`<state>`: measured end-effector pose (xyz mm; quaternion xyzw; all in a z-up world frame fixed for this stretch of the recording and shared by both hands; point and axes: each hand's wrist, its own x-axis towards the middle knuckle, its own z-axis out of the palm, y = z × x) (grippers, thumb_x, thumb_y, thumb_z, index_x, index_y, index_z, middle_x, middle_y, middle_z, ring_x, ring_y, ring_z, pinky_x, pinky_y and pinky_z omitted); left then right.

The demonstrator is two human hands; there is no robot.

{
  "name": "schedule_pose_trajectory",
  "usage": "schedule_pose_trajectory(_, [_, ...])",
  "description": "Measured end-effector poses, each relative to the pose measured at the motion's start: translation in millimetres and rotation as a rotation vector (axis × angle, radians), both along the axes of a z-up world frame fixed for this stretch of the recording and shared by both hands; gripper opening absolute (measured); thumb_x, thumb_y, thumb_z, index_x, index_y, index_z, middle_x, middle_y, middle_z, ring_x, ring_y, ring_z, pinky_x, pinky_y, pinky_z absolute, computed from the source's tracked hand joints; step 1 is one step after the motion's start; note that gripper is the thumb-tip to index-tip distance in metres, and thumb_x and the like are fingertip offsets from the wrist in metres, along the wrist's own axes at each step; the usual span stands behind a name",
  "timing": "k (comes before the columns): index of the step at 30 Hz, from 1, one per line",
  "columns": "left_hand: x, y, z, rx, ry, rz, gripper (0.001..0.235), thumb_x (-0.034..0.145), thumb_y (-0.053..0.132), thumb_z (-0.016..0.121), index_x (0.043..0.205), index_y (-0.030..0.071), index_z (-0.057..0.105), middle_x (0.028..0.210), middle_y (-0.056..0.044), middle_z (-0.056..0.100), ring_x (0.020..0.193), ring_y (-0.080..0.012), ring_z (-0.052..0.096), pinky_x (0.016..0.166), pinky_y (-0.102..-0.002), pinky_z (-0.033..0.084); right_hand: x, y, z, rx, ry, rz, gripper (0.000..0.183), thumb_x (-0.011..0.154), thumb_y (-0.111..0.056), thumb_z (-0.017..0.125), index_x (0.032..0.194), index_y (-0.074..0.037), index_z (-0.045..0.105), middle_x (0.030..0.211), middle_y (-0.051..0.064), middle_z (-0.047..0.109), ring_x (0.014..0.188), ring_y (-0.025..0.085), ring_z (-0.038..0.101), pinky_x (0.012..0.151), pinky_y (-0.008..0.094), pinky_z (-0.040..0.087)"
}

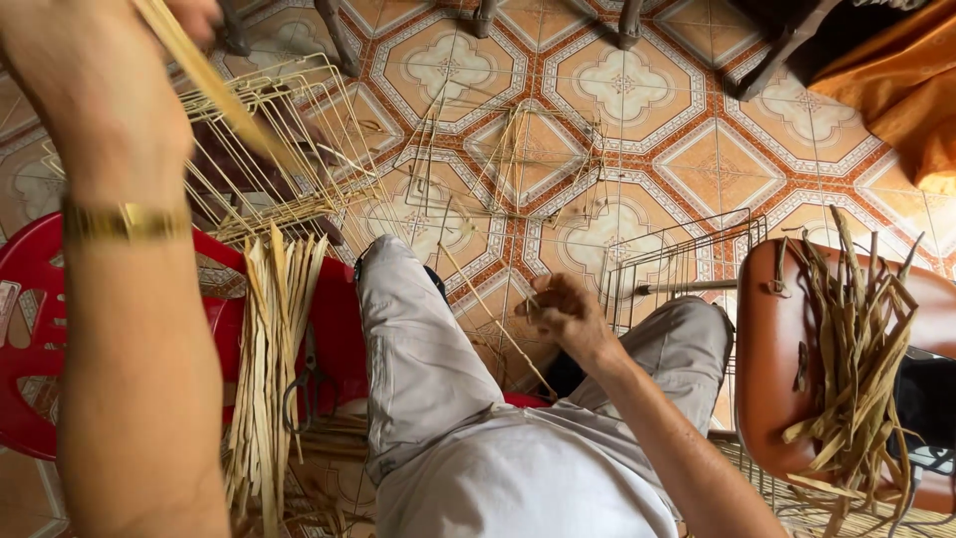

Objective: The person sits on the floor and weaves thin dried palm strips into a wire basket frame. They thread the strips through the frame, tie knots to secure them, and trim excess material with scissors. The process is repeated multiple times to build up the basket structure.

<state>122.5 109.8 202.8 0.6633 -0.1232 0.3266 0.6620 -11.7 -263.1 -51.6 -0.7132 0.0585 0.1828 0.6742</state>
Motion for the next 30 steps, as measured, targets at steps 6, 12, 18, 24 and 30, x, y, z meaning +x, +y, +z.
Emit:
schedule_pose_trajectory(6, [-122.4, -100.1, -147.3, 0.486, 0.214, -0.302, 0.022, 0.103, 0.0, 0.054, 0.123, 0.004, 0.062, 0.099, -0.007, 0.065, 0.085, -0.0119, 0.061, 0.07, -0.024, 0.055, 24.0, -17.3, -16.4, 0.239, 0.049, -0.015, 0.046, 0.08, 0.008, 0.062, 0.125, -0.004, 0.062, 0.098, 0.012, 0.077, 0.071, 0.017, 0.066, 0.059, 0.028, 0.051])
schedule_pose_trajectory(12, [-111.2, -166.1, -300.6, 0.033, 0.784, -0.537, 0.014, 0.094, 0.009, 0.069, 0.104, 0.0, 0.066, 0.077, -0.002, 0.066, 0.06, -0.0075, 0.062, 0.049, -0.02, 0.052, 21.6, -17.4, -36.1, 0.275, 0.17, -0.107, 0.042, 0.087, 0.001, 0.069, 0.128, 0.001, 0.061, 0.101, 0.01, 0.075, 0.072, 0.012, 0.067, 0.058, 0.024, 0.053])
schedule_pose_trajectory(18, [-83.0, -201.7, -329.3, -0.091, 0.947, -0.454, 0.01, 0.095, 0.014, 0.07, 0.096, 0.004, 0.071, 0.076, -0.001, 0.069, 0.058, -0.0072, 0.062, 0.046, -0.021, 0.049, 19.8, -7.1, -13.6, 0.302, 0.178, -0.259, 0.047, 0.083, 0.003, 0.065, 0.127, -0.004, 0.05, 0.09, 0.009, 0.071, 0.056, 0.012, 0.057, 0.041, 0.022, 0.042])
schedule_pose_trajectory(24, [-76.2, -209.1, -337.7, -0.224, 0.853, -0.686, 0.01, 0.098, 0.015, 0.066, 0.097, 0.007, 0.071, 0.08, -0.001, 0.07, 0.063, -0.0052, 0.062, 0.054, -0.021, 0.049, 18.9, -10.7, -24.5, 0.322, 0.2, -0.268, 0.034, 0.09, -0.005, 0.057, 0.124, -0.002, 0.056, 0.085, 0.008, 0.072, 0.052, 0.009, 0.056, 0.04, 0.02, 0.041])
schedule_pose_trajectory(30, [-67.3, -201.6, -338.2, -0.208, 0.837, -0.792, 0.01, 0.099, 0.012, 0.063, 0.1, 0.005, 0.071, 0.084, -0.002, 0.072, 0.069, -0.0057, 0.063, 0.06, -0.021, 0.051, 16.3, -9.0, -18.0, 0.294, 0.181, -0.258, 0.015, 0.094, -0.008, 0.066, 0.107, -0.005, 0.071, 0.082, 0.002, 0.067, 0.055, 0.005, 0.054, 0.044, 0.018, 0.042])
